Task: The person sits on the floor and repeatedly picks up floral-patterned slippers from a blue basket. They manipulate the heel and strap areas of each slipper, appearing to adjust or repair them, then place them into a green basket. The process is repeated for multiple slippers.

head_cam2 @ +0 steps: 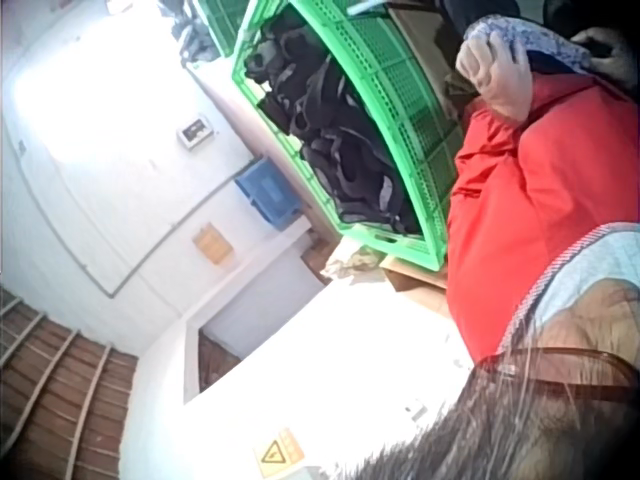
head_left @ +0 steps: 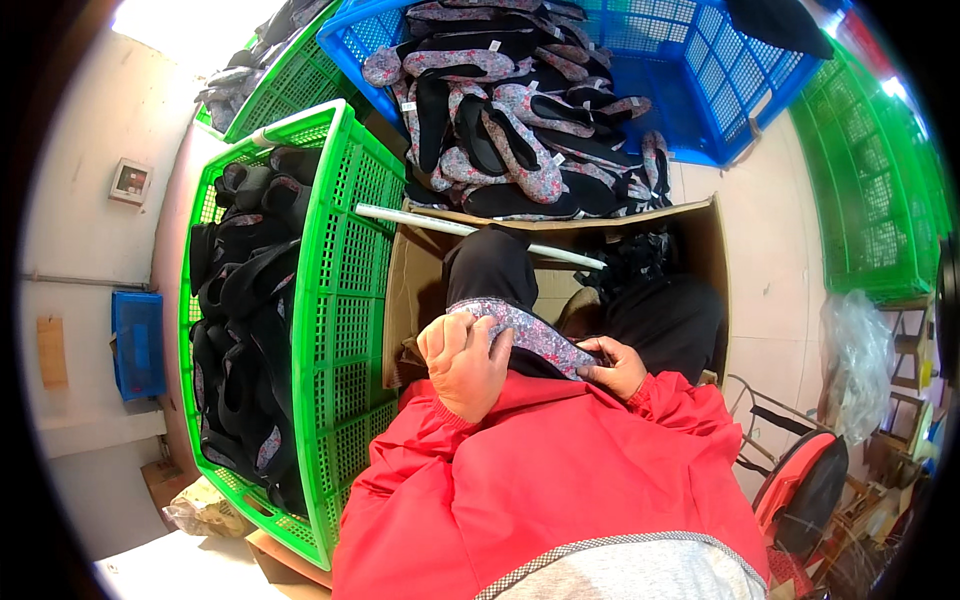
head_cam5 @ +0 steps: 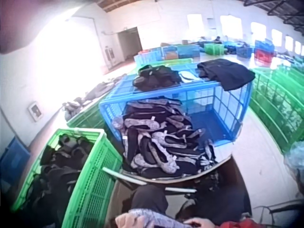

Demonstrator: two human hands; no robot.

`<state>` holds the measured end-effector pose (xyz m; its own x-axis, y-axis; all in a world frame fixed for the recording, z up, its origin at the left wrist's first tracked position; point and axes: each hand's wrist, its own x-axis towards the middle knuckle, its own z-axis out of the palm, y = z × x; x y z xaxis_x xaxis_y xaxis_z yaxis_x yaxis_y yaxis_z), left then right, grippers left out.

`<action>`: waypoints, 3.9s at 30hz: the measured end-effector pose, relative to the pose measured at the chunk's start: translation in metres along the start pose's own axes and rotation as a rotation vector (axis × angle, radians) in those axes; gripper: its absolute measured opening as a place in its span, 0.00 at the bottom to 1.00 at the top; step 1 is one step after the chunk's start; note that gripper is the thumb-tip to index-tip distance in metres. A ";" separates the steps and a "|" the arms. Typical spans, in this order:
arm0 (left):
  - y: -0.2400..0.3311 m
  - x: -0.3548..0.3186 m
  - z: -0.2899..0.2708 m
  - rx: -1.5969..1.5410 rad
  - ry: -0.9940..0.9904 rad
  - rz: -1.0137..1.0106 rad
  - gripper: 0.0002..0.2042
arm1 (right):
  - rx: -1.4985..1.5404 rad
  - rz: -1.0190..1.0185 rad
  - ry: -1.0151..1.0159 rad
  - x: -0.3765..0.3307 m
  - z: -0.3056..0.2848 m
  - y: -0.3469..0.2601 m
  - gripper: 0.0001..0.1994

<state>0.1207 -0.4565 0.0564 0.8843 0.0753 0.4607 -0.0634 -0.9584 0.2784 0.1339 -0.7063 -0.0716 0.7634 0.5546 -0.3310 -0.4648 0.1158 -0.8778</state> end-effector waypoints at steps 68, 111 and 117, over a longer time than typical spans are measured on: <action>-0.047 0.033 0.027 -0.144 -0.183 0.103 0.05 | -0.113 0.229 0.310 0.012 -0.040 -0.009 0.16; 0.034 0.038 0.061 -0.320 -0.514 0.999 0.10 | 0.438 0.263 0.080 0.020 -0.019 0.022 0.15; 0.024 0.030 0.071 -0.531 -0.466 0.904 0.07 | 0.367 0.214 0.236 0.018 -0.023 0.025 0.12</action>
<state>0.1783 -0.4969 0.0169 0.4942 -0.7972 0.3468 -0.8519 -0.3647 0.3758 0.1460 -0.7125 -0.1074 0.6949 0.4004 -0.5973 -0.7173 0.3262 -0.6157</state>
